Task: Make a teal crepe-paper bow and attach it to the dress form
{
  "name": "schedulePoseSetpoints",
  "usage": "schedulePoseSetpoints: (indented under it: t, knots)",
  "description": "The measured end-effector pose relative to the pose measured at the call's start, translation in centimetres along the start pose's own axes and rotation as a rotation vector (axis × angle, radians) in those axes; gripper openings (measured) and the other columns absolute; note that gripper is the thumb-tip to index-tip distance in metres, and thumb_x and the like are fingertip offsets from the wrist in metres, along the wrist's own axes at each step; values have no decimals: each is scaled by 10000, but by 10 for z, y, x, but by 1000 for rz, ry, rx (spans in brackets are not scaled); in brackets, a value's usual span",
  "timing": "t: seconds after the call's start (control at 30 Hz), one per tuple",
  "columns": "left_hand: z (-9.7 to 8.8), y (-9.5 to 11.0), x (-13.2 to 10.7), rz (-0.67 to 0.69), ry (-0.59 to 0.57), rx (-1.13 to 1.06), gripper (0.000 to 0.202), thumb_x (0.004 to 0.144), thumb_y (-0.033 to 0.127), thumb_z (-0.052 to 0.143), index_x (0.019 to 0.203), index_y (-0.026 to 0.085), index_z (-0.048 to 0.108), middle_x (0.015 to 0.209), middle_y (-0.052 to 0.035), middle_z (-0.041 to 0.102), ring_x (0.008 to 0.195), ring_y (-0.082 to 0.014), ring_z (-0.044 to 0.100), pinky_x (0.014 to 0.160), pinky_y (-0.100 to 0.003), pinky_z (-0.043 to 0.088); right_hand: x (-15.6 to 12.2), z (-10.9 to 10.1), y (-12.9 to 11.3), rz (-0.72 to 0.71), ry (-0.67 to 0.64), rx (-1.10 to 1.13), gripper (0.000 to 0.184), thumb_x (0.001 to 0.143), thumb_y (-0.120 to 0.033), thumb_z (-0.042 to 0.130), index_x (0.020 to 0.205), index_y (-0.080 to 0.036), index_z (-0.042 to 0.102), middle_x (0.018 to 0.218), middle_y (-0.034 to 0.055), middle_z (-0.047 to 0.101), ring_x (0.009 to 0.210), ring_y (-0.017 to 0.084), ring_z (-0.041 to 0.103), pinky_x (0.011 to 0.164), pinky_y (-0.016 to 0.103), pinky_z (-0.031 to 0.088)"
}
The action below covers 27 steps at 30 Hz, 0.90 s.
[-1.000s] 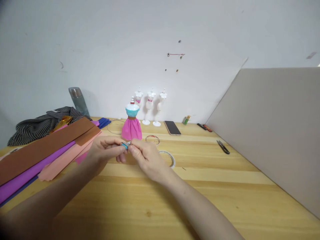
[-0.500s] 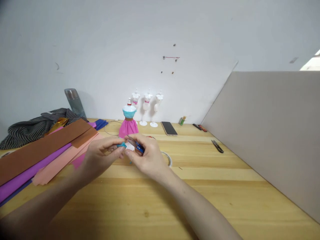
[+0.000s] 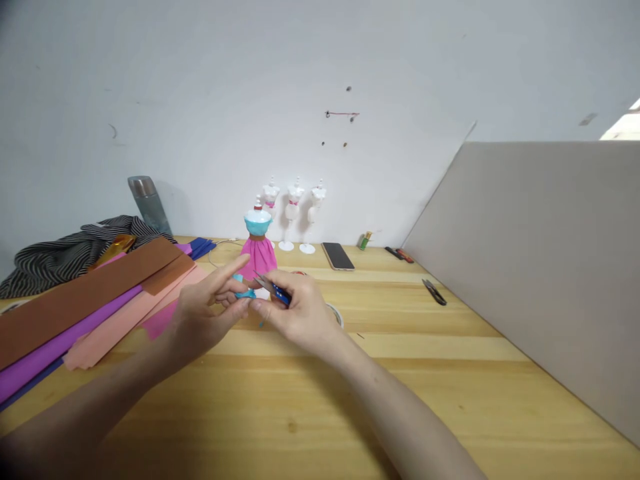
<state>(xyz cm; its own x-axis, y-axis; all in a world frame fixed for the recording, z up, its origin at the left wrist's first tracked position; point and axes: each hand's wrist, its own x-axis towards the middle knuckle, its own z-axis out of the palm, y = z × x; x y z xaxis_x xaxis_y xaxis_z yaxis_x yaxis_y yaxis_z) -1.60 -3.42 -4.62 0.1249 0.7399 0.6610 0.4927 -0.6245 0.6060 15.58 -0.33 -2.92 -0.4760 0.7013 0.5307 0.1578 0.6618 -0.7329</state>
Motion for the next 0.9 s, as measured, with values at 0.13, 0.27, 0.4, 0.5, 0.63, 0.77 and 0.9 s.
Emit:
schedulePoseSetpoints:
  t: [0.13, 0.27, 0.4, 0.5, 0.63, 0.77, 0.9]
  knots:
    - [-1, 2, 0, -10, -38, 40, 503, 803, 175, 576, 1305, 147, 552, 820, -50, 739, 593, -104, 624, 606, -206, 509, 0, -1, 1, -7, -13, -16, 56, 787, -205, 607, 775, -170, 649, 557, -66, 367, 503, 77, 308, 483, 236, 260]
    - [-2, 4, 1, -30, -46, 43, 493, 793, 180, 575, 1285, 153, 571, 829, -48, 741, 601, -113, 624, 631, -221, 515, 1, -1, 0, -28, -37, -66, 138, 800, -207, 581, 668, -170, 574, 548, -57, 376, 522, 86, 334, 503, 240, 278]
    - [-2, 2, 1, -26, -63, 27, 473, 791, 180, 581, 1263, 161, 584, 841, -43, 737, 663, -124, 650, 683, -230, 530, 2, -1, 1, -46, -36, -73, 191, 810, -206, 556, 627, -174, 513, 556, -55, 370, 534, 89, 341, 522, 244, 288]
    - [-2, 0, 1, -27, -95, -22, 500, 783, 166, 594, 1282, 164, 565, 887, -50, 734, 696, -126, 672, 692, -226, 544, 2, -1, 4, -46, -21, -51, 192, 816, -209, 544, 633, -177, 496, 568, -53, 372, 542, 90, 346, 525, 241, 292]
    - [-7, 3, 2, -162, -143, -148, 514, 791, 135, 563, 1304, 166, 545, 960, -79, 724, 661, -131, 690, 625, -222, 554, 3, 0, 10, -11, 28, -43, 176, 829, -227, 535, 662, -174, 514, 585, -46, 395, 551, 94, 367, 524, 238, 311]
    - [-14, 14, 4, -287, 13, -251, 444, 791, 168, 580, 1234, 169, 595, 790, -42, 720, 511, -110, 623, 471, -199, 487, 2, 1, 14, -51, 169, -124, 180, 837, -222, 547, 663, -177, 531, 568, -51, 391, 526, 89, 365, 502, 229, 320]
    - [-14, 21, 7, -379, 142, -337, 138, 745, 245, 635, 816, 150, 703, 638, -8, 675, 362, -45, 432, 370, -189, 352, -3, 3, 17, -250, 366, -316, 102, 836, -166, 555, 739, -188, 575, 550, -47, 472, 469, 84, 378, 461, 227, 322]
